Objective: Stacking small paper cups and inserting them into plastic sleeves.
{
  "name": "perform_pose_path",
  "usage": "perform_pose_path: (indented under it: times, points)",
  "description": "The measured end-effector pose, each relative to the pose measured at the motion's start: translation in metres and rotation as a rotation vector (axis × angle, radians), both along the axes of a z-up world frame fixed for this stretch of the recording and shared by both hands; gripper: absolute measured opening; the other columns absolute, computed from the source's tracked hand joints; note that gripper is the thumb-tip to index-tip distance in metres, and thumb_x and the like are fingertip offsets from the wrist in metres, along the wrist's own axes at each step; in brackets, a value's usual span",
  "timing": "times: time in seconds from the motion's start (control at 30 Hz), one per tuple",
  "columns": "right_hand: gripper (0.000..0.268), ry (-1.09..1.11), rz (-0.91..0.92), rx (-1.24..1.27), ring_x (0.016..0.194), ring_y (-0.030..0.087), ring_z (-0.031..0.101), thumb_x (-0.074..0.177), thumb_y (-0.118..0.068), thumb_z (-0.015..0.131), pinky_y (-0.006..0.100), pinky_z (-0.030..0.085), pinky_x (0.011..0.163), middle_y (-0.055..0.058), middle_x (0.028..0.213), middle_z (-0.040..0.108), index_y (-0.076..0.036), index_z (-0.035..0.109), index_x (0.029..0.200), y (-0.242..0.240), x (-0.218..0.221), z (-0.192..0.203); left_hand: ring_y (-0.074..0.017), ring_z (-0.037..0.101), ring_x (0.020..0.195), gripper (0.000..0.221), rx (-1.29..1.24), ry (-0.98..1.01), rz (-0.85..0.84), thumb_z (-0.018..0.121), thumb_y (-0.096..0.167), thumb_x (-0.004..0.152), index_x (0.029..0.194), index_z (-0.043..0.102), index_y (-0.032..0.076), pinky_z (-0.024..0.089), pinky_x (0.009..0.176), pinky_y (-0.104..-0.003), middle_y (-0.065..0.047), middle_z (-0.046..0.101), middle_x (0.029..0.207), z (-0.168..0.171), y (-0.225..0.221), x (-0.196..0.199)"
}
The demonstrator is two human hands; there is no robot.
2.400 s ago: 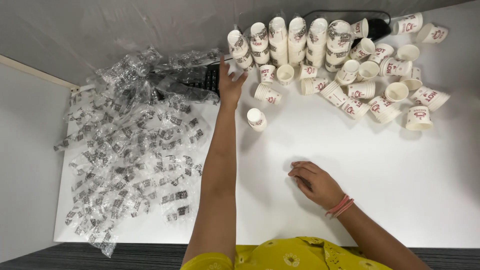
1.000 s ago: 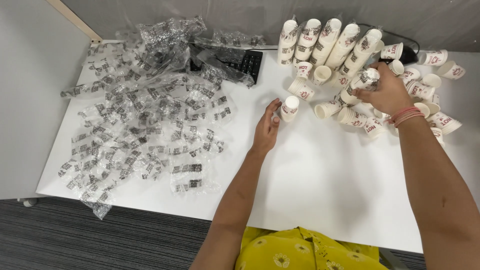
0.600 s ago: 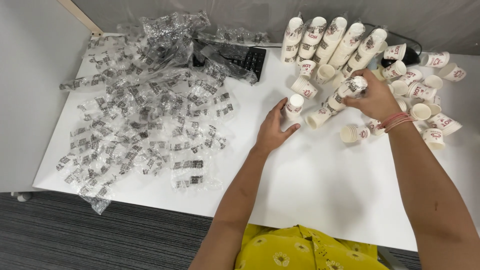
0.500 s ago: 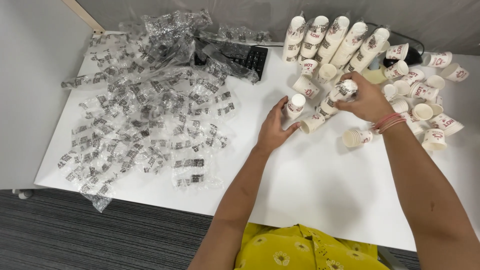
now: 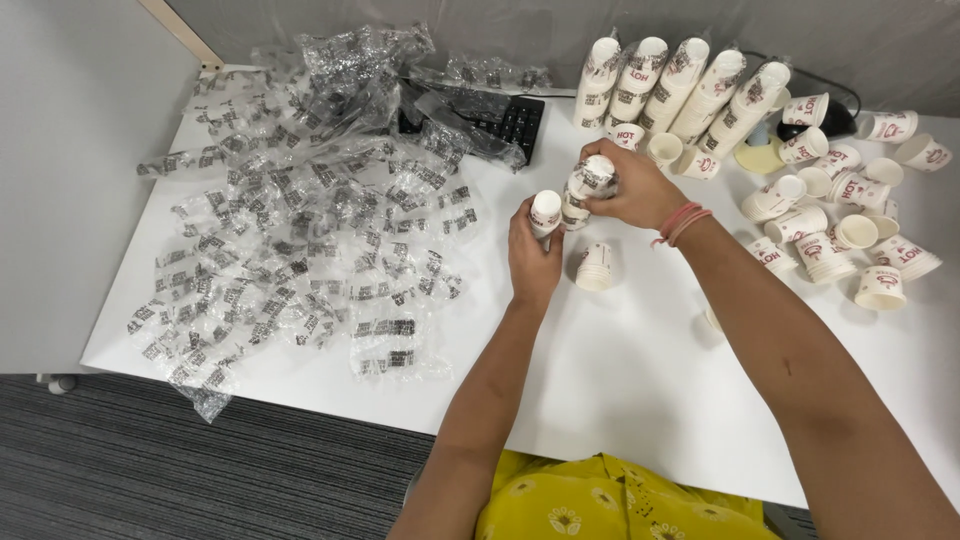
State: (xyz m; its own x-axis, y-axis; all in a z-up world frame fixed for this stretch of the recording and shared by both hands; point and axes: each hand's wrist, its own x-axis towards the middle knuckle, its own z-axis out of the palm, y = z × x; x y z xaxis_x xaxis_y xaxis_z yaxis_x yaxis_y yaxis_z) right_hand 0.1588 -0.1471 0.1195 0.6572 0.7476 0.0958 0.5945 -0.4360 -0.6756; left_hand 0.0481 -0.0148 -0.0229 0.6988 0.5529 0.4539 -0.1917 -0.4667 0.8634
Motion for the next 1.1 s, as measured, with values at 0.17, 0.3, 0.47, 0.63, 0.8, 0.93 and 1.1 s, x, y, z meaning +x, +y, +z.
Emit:
perform_pose_path:
  times: [0.17,0.3,0.47,0.63,0.8,0.93,1.1]
  points:
    - [0.064,-0.278,-0.099,0.073,0.112,0.038,0.061,0.079,-0.018,0.086,0.047,0.05,0.098,0.021,0.119,0.06,-0.01,0.055,0.134,0.032,0.034,-0.016,-0.0367,0.059,0.123,0.057,-0.014,0.043,0.003,0.075,0.011,0.089,0.14,0.05,0.002,0.049,0.103,-0.045,-0.02,0.061,0.132,0.009,0.001,-0.002]
    - [0.067,-0.301,-0.252,0.111,0.113,0.04,0.061,0.082,-0.018,0.086,0.049,0.05,0.098,0.022,0.127,0.057,-0.01,0.052,0.14,0.044,0.061,-0.018,-0.0347,0.061,0.12,0.056,-0.056,0.077,-0.032,0.075,0.014,0.09,0.139,0.051,0.002,0.052,0.1,-0.043,-0.018,0.061,0.131,0.015,0.001,-0.002]
    - [0.077,-0.349,-0.259,0.256,0.118,0.04,0.057,0.076,-0.014,0.088,0.046,0.051,0.1,0.023,0.13,0.053,-0.008,0.049,0.143,0.038,0.049,-0.017,-0.0326,0.064,0.118,0.056,-0.104,0.083,-0.068,0.074,0.015,0.09,0.14,0.052,0.005,0.055,0.097,-0.041,-0.016,0.061,0.132,0.018,0.001,-0.002]
    - [0.06,-0.383,-0.474,0.351,0.118,0.033,0.057,0.097,-0.019,0.076,0.04,0.048,0.104,0.017,0.131,0.053,-0.013,0.049,0.15,0.0,0.059,-0.077,-0.0345,0.061,0.12,0.058,0.016,0.027,-0.062,0.076,0.013,0.088,0.14,0.053,0.005,0.054,0.099,-0.044,-0.016,0.061,0.132,0.011,0.005,0.002]
    - [0.077,-0.811,-0.264,-0.144,0.132,0.055,0.031,0.075,-0.047,0.085,0.066,0.027,0.108,0.024,0.147,0.043,-0.015,0.06,0.14,-0.012,0.058,-0.093,-0.0331,0.063,0.119,0.059,0.017,0.056,-0.097,0.078,0.015,0.087,0.14,0.053,0.005,0.053,0.099,-0.043,-0.015,0.064,0.131,0.013,0.003,-0.001]
    - [0.063,-0.728,-0.289,-0.292,0.136,0.051,0.032,0.071,-0.045,0.083,0.065,0.026,0.111,0.017,0.154,0.041,-0.024,0.066,0.128,-0.017,0.037,-0.089,-0.0315,0.065,0.117,0.06,-0.039,0.083,-0.119,0.079,0.017,0.087,0.139,0.053,0.005,0.055,0.097,-0.041,-0.015,0.065,0.13,0.018,0.003,-0.003]
    - [0.055,-0.498,-0.327,-0.325,0.148,0.039,0.037,0.079,-0.038,0.076,0.061,0.028,0.122,0.014,0.161,0.04,-0.026,0.066,0.133,-0.068,0.002,-0.105,-0.0312,0.071,0.109,0.06,-0.058,0.118,-0.201,0.078,0.017,0.086,0.137,0.053,0.001,0.058,0.093,-0.042,-0.017,0.067,0.125,0.023,0.001,-0.008]
